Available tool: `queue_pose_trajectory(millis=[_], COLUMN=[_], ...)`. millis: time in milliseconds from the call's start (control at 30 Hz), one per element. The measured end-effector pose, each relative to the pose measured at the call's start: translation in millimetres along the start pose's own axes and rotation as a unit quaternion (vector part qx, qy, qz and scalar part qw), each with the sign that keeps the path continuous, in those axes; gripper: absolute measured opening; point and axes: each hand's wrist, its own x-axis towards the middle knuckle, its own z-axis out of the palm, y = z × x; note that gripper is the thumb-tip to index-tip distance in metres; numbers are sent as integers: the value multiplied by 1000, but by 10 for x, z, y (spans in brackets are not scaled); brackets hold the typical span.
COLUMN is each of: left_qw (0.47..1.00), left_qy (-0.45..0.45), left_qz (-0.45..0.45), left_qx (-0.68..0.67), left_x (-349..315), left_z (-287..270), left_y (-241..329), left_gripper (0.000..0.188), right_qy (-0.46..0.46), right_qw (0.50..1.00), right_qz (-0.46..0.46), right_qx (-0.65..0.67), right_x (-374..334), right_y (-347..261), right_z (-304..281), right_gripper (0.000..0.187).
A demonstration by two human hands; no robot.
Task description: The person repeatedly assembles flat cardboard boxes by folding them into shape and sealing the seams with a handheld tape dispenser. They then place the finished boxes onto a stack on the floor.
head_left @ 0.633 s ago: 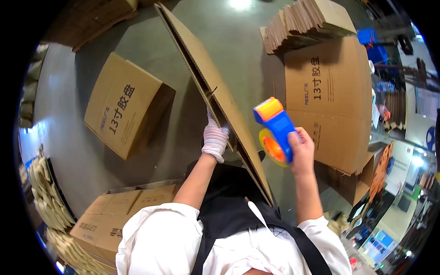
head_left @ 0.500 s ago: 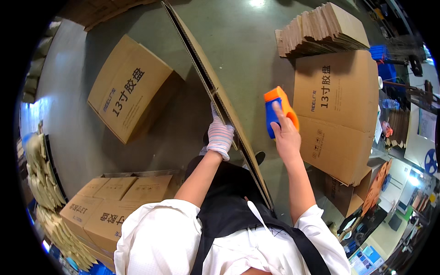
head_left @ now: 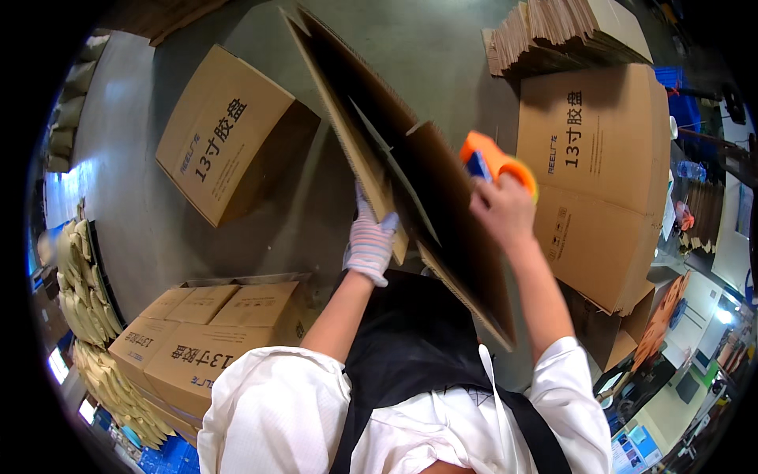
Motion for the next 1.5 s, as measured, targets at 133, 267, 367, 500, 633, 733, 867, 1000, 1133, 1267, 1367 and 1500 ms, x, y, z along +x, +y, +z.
queue_pose_trajectory(millis=[133,267,367,500,633,733,867,1000,1133,1267,1367,1500], left_qw=[999,998,987,978,973,951,935,880,906,954,856,681], left_qy=[-18,-45,-90,-98,-153,-197,-253,-323,-400,45,81,140], left_qz=[-4,-34,-135,-184,-171,-238,-229,-274,-84,187,377,408], left_qx=[-35,-29,15,10,17,16,93,215,110,230,344,592], left_x=[-561,-1327,-1664,-1984,-1994,-1995,-2234,-2096,-1533,37,1413,2447], left_z=[-433,-307,131,652,685,642,635,606,164,-499,-537,234], left_y=[113,-254,-416,-827,-783,-567,-867,-541,-625,302,975,2025], left_gripper=[77,74,74,79,88,88,94,90,88,76,79,88], right_qy=[125,189,249,243,327,328,153,163,171,354,403,538], right_qw=[989,973,943,846,463,355,700,594,556,367,291,132], right_qz=[36,133,85,238,433,455,448,496,468,561,387,659], right_qx=[-65,-8,201,411,701,748,535,612,665,652,776,509], right_x=[680,1280,917,-782,-3212,-3524,-2548,-2080,-2483,-3780,-5013,-4211], right_y=[725,1167,1236,1161,1068,179,-168,-109,83,90,-126,-407], right_z=[-190,-511,-759,-1003,-993,-652,289,800,174,-767,-883,-786], right_gripper=[14,23,26,48,53,62,24,17,31,52,50,53])
